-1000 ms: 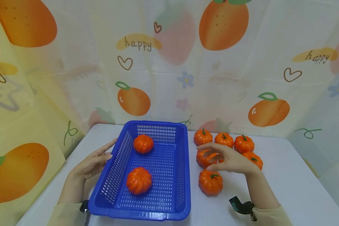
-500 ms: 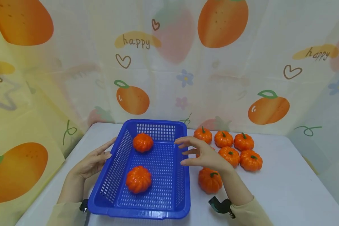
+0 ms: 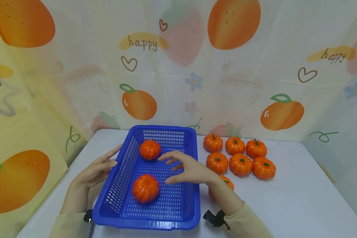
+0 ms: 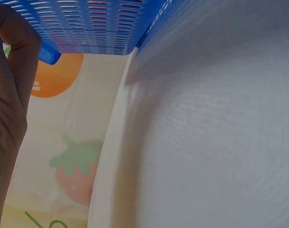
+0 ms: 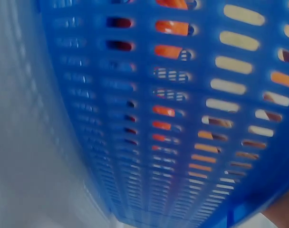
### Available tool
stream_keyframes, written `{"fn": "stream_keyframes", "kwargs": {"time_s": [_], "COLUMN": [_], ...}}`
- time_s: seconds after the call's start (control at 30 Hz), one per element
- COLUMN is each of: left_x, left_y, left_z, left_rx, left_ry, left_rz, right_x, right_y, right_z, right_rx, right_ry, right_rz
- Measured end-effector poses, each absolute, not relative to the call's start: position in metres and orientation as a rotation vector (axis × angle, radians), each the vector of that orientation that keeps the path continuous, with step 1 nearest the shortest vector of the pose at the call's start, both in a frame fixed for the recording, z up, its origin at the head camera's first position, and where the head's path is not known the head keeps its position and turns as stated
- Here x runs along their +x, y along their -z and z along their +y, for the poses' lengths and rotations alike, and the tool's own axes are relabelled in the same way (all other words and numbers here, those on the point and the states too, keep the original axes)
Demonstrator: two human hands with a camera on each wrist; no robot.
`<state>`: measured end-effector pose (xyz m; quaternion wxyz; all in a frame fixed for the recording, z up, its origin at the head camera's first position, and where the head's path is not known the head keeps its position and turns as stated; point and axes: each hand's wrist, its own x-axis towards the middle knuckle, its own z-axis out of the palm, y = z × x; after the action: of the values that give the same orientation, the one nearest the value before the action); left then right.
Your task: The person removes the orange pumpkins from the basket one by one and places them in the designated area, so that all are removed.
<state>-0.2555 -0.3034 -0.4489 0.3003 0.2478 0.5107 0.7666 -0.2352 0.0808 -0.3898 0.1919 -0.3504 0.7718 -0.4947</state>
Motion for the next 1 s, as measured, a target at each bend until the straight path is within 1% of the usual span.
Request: {"fn": "stream_keyframes", "kwargs": {"time_s": [0.3, 0.5, 0.6, 1.0], "left_x": [-0.256, -0.256, -0.257, -0.258], "left_y": [0.447, 0.449, 0.449, 0.449], "left_z": [-0.303, -0.303, -0.302, -0.303], "left_rx": [0.656, 0.668, 0.686, 0.712], "left_ry": [-2.033, -2.020, -2.015, -2.008], "left_rz": [1.363, 1.344, 1.330, 1.298], "right_x": [-0.240, -0.242, -0.243, -0.240], "right_y": [0.392, 0.398, 0.402, 0.409], "right_z": [0.051, 0.031, 0.027, 0.020], "right_rx": [-1.012, -1.111, -1.132, -1.188], "right_ry": [1.273, 1.018, 0.903, 0.686], "right_rz": [2.141, 2.192, 2.212, 2.167]}}
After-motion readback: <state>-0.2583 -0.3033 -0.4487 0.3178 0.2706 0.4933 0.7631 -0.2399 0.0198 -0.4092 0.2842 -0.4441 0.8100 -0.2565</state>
